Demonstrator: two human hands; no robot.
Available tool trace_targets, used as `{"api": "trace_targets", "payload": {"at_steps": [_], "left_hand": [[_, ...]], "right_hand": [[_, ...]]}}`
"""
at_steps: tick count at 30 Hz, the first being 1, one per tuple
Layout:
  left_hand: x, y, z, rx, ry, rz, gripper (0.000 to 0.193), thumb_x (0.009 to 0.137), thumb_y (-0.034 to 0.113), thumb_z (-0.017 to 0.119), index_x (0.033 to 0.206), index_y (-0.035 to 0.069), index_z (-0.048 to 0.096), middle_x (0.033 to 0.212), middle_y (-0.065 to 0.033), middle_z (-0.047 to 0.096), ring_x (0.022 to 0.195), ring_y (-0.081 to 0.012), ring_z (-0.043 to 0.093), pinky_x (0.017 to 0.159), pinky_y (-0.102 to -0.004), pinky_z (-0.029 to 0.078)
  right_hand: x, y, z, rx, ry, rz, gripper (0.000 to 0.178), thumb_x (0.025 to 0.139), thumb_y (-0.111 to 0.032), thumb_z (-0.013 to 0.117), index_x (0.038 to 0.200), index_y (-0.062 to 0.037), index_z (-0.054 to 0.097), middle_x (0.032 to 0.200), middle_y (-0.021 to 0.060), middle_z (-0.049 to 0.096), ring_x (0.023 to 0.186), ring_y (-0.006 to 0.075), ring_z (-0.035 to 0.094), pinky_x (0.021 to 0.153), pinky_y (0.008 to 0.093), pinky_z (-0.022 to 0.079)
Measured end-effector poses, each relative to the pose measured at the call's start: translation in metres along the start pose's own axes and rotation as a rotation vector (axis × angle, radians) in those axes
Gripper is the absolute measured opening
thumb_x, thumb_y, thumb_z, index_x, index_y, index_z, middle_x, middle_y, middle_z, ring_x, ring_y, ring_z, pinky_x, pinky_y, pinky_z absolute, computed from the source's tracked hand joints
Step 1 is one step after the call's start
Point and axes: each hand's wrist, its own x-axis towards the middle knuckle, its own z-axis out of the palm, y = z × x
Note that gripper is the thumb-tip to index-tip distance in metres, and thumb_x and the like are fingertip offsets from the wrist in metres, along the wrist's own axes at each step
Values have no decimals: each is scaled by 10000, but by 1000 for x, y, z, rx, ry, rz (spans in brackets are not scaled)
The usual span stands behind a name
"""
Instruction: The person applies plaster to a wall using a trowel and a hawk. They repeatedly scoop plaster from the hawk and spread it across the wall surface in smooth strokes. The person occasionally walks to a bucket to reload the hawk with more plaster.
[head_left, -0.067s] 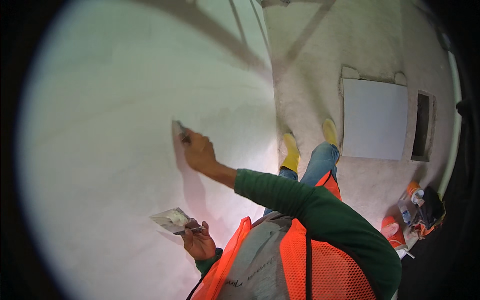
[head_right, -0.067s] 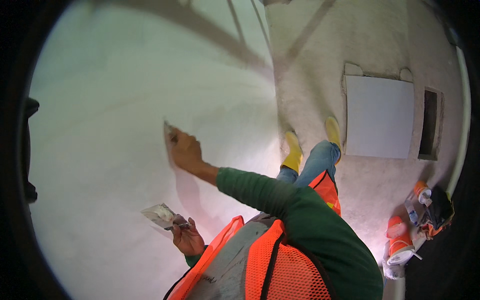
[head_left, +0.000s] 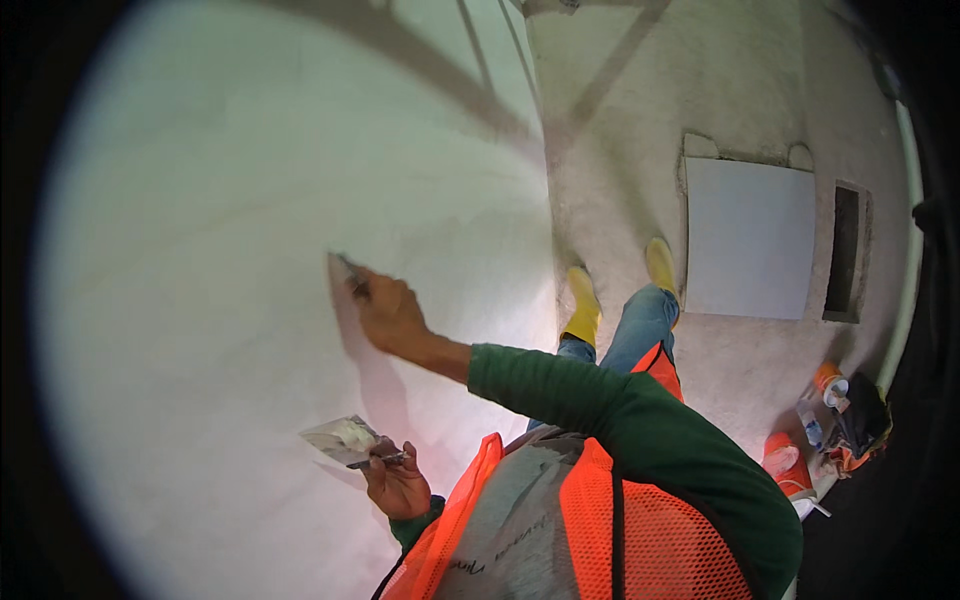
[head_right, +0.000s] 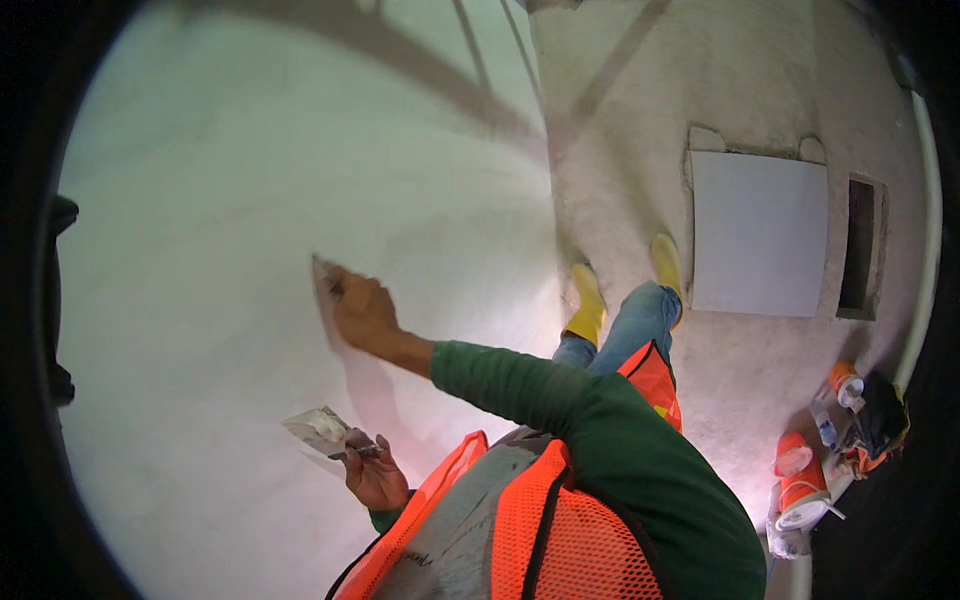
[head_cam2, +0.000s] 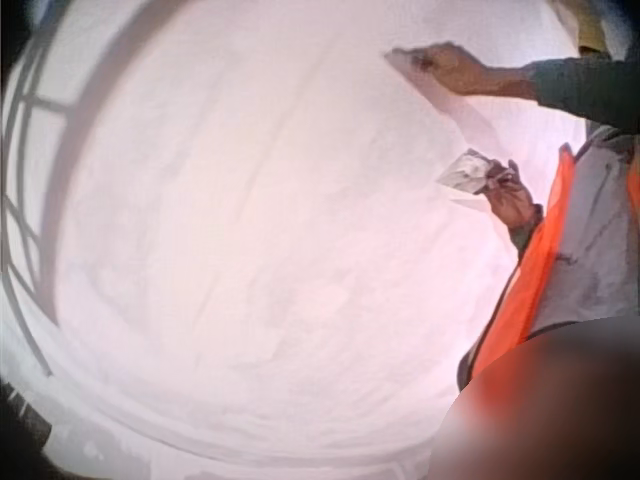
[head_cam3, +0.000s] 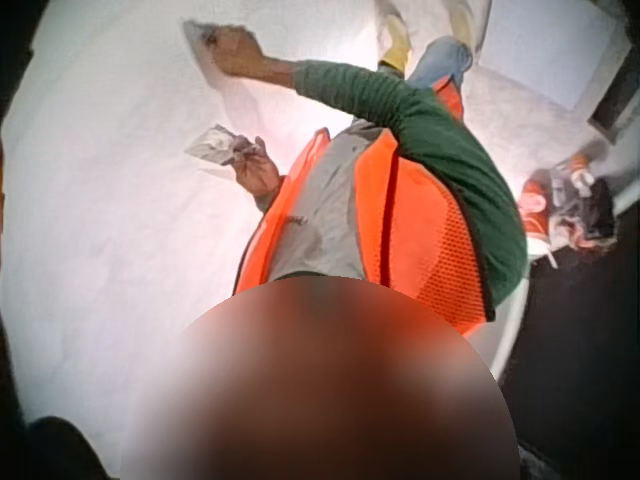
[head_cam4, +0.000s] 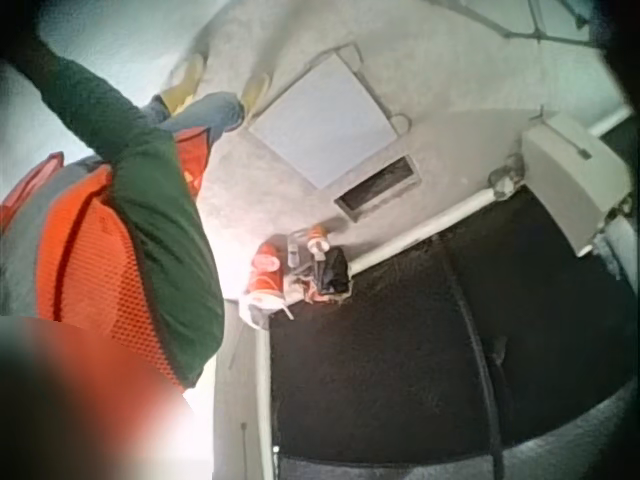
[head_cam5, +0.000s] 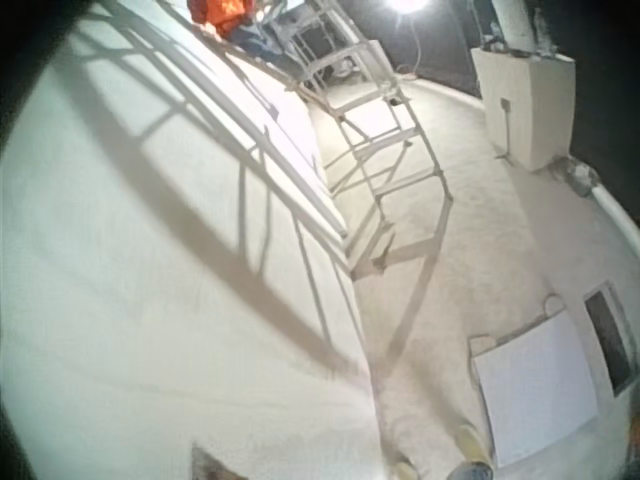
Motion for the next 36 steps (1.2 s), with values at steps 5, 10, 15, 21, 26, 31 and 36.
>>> {"api": "trace_targets", "payload": {"at_steps": [5, 10, 15, 21, 26, 31, 36], "left_hand": [[2, 2, -4, -55, -50, 37, 401, 1058, 54, 420, 1455, 87, 459, 1373, -140, 608, 1325, -259, 556, 1135, -603, 409], [-1, 6, -6, -8, 71, 12, 463, 1043, 65, 457, 1500, 124, 420, 1324, -99, 628, 1256, -227, 590, 1055, -615, 481], [1, 13, 11, 192, 89, -35, 451, 1036, 61, 477, 1481, 120, 440, 1318, -98, 631, 1233, -237, 604, 1049, -619, 481], [11, 15, 32, 178, 144, -101, 453, 1022, 54, 498, 1467, 114, 449, 1310, -116, 630, 1218, -276, 612, 1015, -620, 511], [22, 13, 42, 137, 146, -146, 444, 1008, 56, 520, 1447, 97, 467, 1311, -123, 628, 1202, -292, 625, 1022, -638, 504], [25, 10, 46, 182, 118, -132, 433, 1005, 59, 529, 1435, 83, 478, 1307, -118, 631, 1193, -293, 632, 1005, -625, 518], [23, 8, 61, 136, 164, -163, 427, 1011, 50, 502, 1433, 116, 493, 1268, -105, 650, 1170, -277, 640, 985, -619, 531]], "right_hand": [[2, 41, -32, 138, 183, -136, 358, 960, -130, 490, 1276, -31, 626, 933, 236, 683, 850, 328, 655, 816, 420, 519], [72, 207, -125, -98, 513, 274, 401, 1060, -272, 470, 1380, -55, 576, 1213, 237, 684, 1146, 388, 652, 942, 426, 511], [134, 270, -139, -40, 550, 96, 531, 1015, -113, 478, 1540, -102, 396, 1395, 220, 589, 1248, 393, 585, 1068, 434, 452], [63, 225, -76, -69, 412, -115, 582, 897, 9, 469, 1475, -63, 476, 1383, 227, 578, 1254, 406, 574, 1070, 454, 445], [98, 233, -150, -163, 455, 205, 440, 969, -130, 463, 1392, -96, 579, 1129, 243, 694, 1033, 444, 661, 924, 494, 517], [152, 219, -172, 106, 394, 404, 398, 997, -281, 492, 1320, -99, 637, 1138, 238, 704, 1049, 420, 675, 920, 473, 535], [94, 162, -133, -36, 214, 138, 413, 994, -292, 564, 1322, -51, 635, 1111, 182, 718, 1037, 259, 661, 908, 362, 497]]}}
